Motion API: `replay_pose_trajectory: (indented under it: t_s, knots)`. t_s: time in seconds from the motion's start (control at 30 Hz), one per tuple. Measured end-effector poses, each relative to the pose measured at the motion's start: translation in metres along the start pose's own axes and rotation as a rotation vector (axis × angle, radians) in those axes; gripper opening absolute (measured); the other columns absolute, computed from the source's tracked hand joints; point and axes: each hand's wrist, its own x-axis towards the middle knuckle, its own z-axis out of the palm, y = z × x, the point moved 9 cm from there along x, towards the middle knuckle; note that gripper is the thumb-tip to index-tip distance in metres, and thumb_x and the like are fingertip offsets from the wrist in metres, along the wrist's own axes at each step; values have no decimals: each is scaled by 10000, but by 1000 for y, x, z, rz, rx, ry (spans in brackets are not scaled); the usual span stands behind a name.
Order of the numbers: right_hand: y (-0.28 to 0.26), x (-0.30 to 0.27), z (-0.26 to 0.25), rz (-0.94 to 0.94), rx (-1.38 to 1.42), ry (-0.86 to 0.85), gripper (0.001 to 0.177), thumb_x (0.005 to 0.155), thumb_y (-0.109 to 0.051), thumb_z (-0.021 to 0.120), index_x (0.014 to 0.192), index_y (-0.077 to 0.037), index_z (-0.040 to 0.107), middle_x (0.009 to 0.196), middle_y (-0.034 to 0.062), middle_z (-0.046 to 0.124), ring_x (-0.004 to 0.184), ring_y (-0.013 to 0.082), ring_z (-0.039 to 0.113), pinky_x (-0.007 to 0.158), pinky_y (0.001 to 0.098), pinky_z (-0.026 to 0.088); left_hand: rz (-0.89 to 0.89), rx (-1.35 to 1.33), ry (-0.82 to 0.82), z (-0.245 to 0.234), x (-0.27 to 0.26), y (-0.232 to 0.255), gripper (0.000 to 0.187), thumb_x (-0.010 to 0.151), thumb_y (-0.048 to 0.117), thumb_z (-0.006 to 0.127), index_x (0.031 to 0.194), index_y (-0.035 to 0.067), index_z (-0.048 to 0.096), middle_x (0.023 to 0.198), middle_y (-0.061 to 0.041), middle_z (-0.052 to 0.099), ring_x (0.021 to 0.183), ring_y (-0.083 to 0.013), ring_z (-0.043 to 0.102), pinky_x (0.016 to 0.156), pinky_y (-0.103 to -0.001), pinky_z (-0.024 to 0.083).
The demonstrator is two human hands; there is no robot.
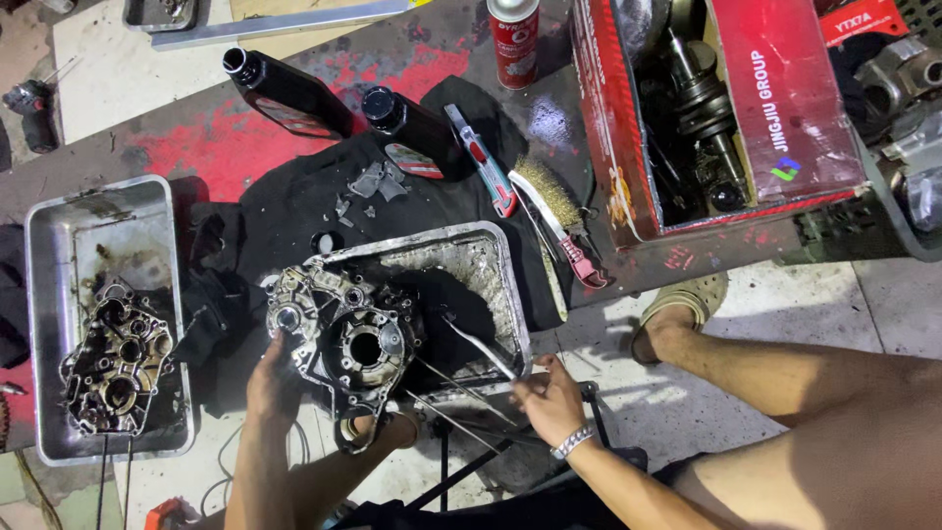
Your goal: The person scrubs a disassembled engine block with a wire brush and solvent, then pours oil into the cylinder area and continues scrubbing. The person handles the engine block, a wire brush, and oil bottles, working over a metal tray.
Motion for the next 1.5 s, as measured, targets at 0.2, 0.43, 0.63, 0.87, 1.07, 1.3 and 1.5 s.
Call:
replay_pose_trajectory:
  t_s: [0.2, 0.43, 0.63, 0.87, 1.07, 1.3, 1.5]
  knots:
    - [-47, 24, -43, -85, -57, 183, 318, 877, -74, 677, 1177, -52, 573, 872, 123, 774, 737, 220, 779, 639, 325, 614, -51, -19, 79, 30, 3, -13, 507, 985, 493, 633, 1213, 39, 643, 954, -85, 663, 778, -232, 628, 651, -387, 495]
    - [-174, 64, -64, -715, -750, 441, 205, 905, -215, 696, 915, -12, 722, 903, 262, 712, 860, 441, 702, 747, 524, 562, -98, 74, 87, 45, 10, -13, 652, 877, 546, 704, 1230, -2, 677, 970, -130, 703, 720, -216, 652, 577, -348, 497]
    - [-196, 149, -38, -659, -1264, 328, 140, 849, -131, 699, 893, -19, 772, 918, 294, 719, 879, 479, 716, 807, 552, 578, 317, 612, 301, 30, 8, 21, 785, 885, 589, 710, 1272, -88, 630, 1192, -227, 698, 1146, -344, 690, 964, -426, 516]
    - [-208, 157, -65, -687, -1225, 375, 247, 816, -258, 789, 829, -12, 767, 890, 290, 723, 885, 477, 707, 845, 531, 576, 484, 904, 432, 44, -24, 65, 764, 843, 568, 711, 1293, -42, 614, 1239, -328, 628, 1168, -473, 599, 991, -488, 461]
    - [-202, 52, -56, -440, -561, 120, 115, 929, -74, 688, 1002, 9, 658, 886, 160, 756, 782, 309, 758, 610, 418, 589, 342, 953, 345, 49, -13, 57, 683, 834, 580, 727, 1090, -53, 728, 1103, -312, 706, 1109, -434, 675, 973, -473, 521]
    - [-171, -57, 38, -635, -247, -220, 117, 941, 16, 641, 1057, 28, 648, 948, 138, 747, 845, 197, 771, 698, 299, 657, 244, 1049, 261, 58, -9, 54, 749, 842, 599, 758, 1081, -108, 704, 1151, -336, 686, 1134, -435, 674, 976, -464, 540]
    - [-141, -64, 65, -715, -216, -260, 122, 977, 4, 627, 1087, 35, 584, 982, 130, 716, 906, 192, 754, 793, 272, 627, 203, 1024, 188, 71, -29, 61, 685, 818, 553, 774, 1189, -14, 677, 1250, -254, 665, 1195, -396, 635, 988, -455, 518]
